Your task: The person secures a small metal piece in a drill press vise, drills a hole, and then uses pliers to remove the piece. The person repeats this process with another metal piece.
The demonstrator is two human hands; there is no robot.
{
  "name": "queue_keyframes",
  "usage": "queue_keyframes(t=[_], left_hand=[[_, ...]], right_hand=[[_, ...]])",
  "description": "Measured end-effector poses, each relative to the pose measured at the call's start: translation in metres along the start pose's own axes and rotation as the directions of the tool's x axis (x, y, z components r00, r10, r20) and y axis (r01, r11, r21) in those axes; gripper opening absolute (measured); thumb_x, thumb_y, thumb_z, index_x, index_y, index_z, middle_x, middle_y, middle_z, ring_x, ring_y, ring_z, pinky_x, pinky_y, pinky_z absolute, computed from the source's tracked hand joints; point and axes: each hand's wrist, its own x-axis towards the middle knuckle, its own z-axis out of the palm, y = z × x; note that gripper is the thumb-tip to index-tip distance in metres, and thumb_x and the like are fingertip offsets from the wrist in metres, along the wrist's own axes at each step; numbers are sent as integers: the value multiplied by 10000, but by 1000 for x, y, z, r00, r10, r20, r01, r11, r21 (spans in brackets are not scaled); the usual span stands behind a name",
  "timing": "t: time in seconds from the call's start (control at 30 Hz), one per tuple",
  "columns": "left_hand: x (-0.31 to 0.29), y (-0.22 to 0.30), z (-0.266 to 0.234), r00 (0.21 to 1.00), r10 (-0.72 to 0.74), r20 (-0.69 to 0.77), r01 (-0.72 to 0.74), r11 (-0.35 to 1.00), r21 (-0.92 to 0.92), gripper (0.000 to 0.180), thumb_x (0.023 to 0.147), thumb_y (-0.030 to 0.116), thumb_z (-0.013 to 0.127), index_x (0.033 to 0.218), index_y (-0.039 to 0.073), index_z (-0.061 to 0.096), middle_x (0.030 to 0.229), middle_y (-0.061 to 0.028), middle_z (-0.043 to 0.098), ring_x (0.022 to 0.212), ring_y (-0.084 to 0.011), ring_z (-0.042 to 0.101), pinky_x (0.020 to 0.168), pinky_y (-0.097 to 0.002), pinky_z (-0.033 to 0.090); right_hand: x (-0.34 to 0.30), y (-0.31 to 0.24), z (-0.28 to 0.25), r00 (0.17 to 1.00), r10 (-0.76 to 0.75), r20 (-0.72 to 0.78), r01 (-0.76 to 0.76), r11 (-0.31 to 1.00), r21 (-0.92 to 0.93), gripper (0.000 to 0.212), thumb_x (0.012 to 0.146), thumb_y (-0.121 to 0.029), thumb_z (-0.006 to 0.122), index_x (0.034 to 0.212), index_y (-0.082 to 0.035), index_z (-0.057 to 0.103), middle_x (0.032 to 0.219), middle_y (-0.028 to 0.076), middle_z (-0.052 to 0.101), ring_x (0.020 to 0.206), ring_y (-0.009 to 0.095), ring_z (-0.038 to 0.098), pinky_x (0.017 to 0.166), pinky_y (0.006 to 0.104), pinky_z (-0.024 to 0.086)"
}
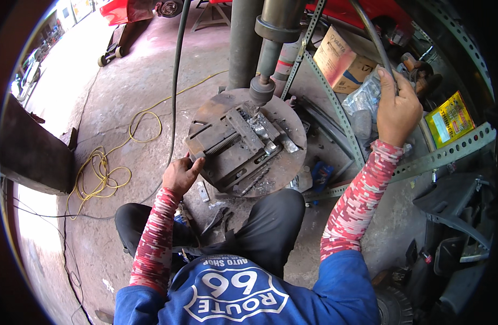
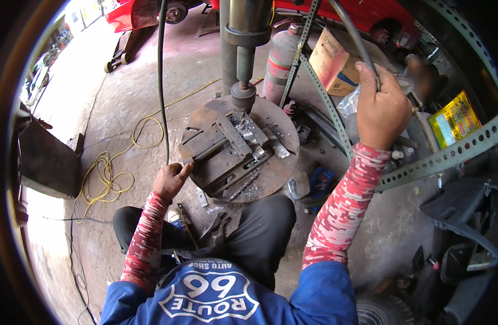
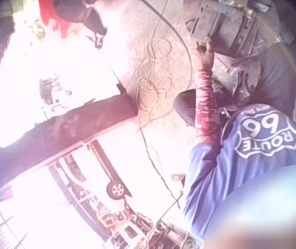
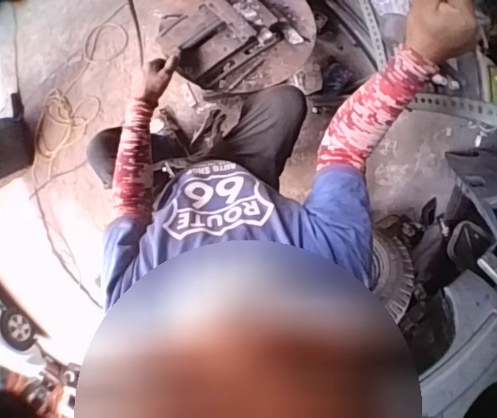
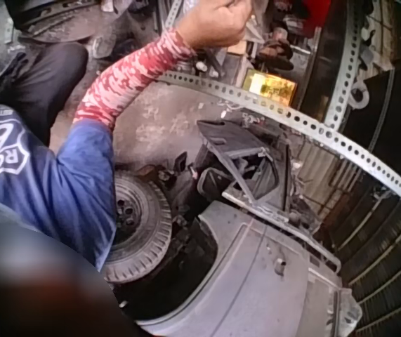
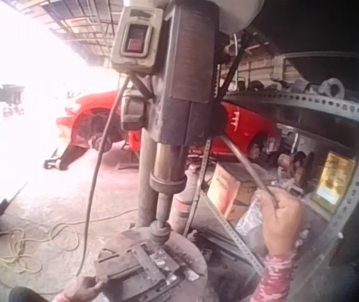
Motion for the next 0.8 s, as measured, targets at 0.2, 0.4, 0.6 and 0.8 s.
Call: queue_keyframes(t=[0.2, 0.4, 0.6, 0.8], left_hand=[[0, 0, 0, 1000, -3, 10, 3, 1000, -2, 675, 954, 615, 539, 834, -20, 733, 734, -268, 664, 759, -437, 689, 718, -507, 522], [1, -2, 2, 1000, 31, -4, -31, 999, -11, 652, 972, 574, 562, 794, -44, 669, 713, -271, 619, 710, -432, 650, 666, -501, 482], [0, -2, 3, 999, 38, -31, -39, 999, -19, 646, 970, 573, 568, 789, -41, 659, 721, -275, 621, 730, -447, 650, 665, -503, 481], [1, -4, 3, 998, 54, -15, -54, 998, 16, 649, 976, 575, 563, 788, -41, 653, 718, -269, 617, 713, -442, 640, 665, -496, 481]], right_hand=[[0, -2, -1, 1000, 0, 2, 0, 1000, -3, 287, 935, -377, 715, 991, -107, 793, 828, 139, 741, 739, 335, 722, 644, 404, 534], [-1, -1, 0, 1000, -2, -2, 2, 1000, 5, 287, 933, -373, 719, 990, -100, 790, 808, 144, 733, 723, 337, 718, 630, 404, 527], [0, 0, 0, 1000, -17, -11, 17, 1000, 5, 278, 931, -370, 724, 983, -104, 786, 784, 144, 721, 699, 346, 707, 618, 404, 521], [-1, 1, 1, 1000, -7, -14, 7, 1000, 17, 282, 928, -389, 723, 972, -117, 785, 738, 143, 704, 666, 352, 691, 599, 414, 511]])
